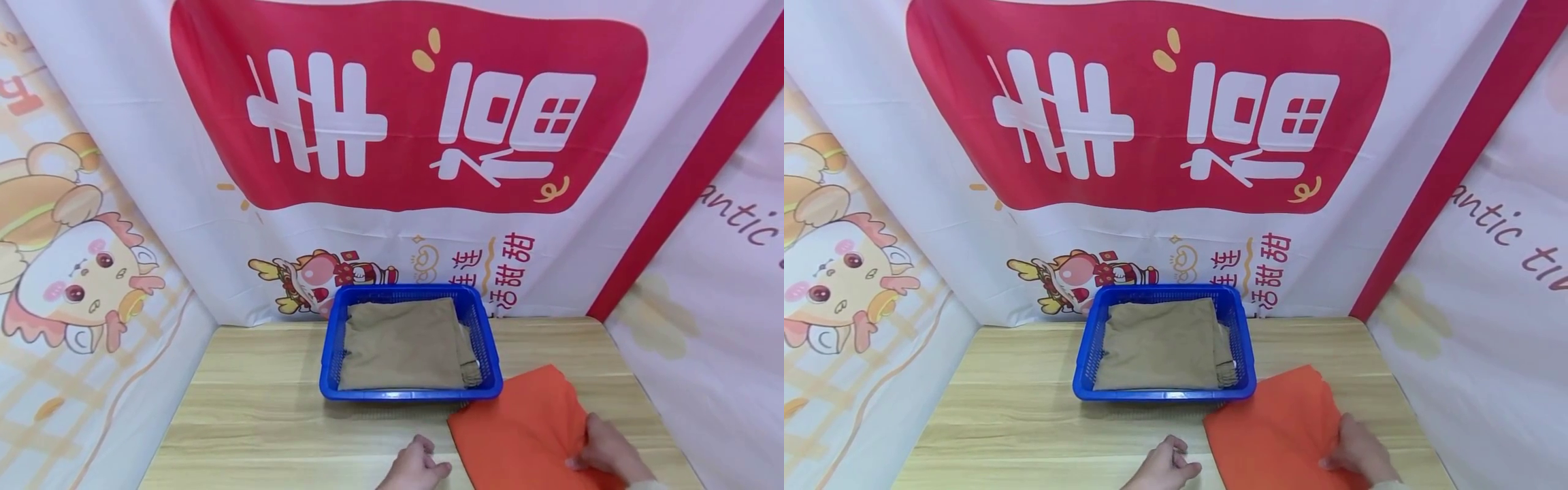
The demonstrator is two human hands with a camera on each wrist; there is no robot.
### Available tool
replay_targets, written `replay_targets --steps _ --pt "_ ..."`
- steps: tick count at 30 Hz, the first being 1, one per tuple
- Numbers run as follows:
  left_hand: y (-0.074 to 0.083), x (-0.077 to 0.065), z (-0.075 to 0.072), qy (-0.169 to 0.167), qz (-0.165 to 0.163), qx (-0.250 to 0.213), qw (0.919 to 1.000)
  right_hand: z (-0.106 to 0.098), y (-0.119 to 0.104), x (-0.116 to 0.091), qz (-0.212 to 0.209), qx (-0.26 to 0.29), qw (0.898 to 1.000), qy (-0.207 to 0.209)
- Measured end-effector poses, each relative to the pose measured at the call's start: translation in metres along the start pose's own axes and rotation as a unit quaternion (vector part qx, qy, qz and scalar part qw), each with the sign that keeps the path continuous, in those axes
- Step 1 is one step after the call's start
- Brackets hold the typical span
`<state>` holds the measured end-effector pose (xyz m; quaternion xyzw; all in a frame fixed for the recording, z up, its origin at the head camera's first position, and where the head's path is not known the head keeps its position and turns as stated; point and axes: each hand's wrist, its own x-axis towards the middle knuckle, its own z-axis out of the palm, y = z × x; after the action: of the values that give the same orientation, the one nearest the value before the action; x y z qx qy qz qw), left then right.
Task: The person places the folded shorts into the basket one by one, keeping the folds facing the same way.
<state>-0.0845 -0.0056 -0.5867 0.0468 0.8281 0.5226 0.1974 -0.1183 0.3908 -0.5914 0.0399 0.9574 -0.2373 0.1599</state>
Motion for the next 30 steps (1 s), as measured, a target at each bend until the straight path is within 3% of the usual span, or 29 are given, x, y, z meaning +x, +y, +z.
replay_targets --steps 5,9,13,21,24,30 --pt "0.004 0.006 0.015 0.004 -0.099 -0.068 0.9928 0.005 -0.009 -0.002 0.014 0.020 1.000 -0.013" --pt "0.011 0.008 0.023 -0.009 -0.144 -0.142 0.9793 0.011 -0.014 -0.005 0.019 0.054 0.998 -0.029" --pt "0.015 0.010 0.025 -0.032 -0.164 -0.174 0.9705 0.018 -0.018 -0.007 0.024 0.074 0.996 -0.050" --pt "0.012 0.014 0.028 -0.037 -0.193 -0.175 0.9648 0.019 -0.026 -0.008 0.004 0.130 0.987 -0.093" --pt "0.011 0.017 0.030 -0.028 -0.214 -0.176 0.9604 0.016 -0.029 -0.008 0.002 0.172 0.977 -0.124" --pt "0.008 0.018 0.029 -0.011 -0.223 -0.140 0.9646 0.011 -0.032 -0.010 -0.001 0.239 0.955 -0.177"
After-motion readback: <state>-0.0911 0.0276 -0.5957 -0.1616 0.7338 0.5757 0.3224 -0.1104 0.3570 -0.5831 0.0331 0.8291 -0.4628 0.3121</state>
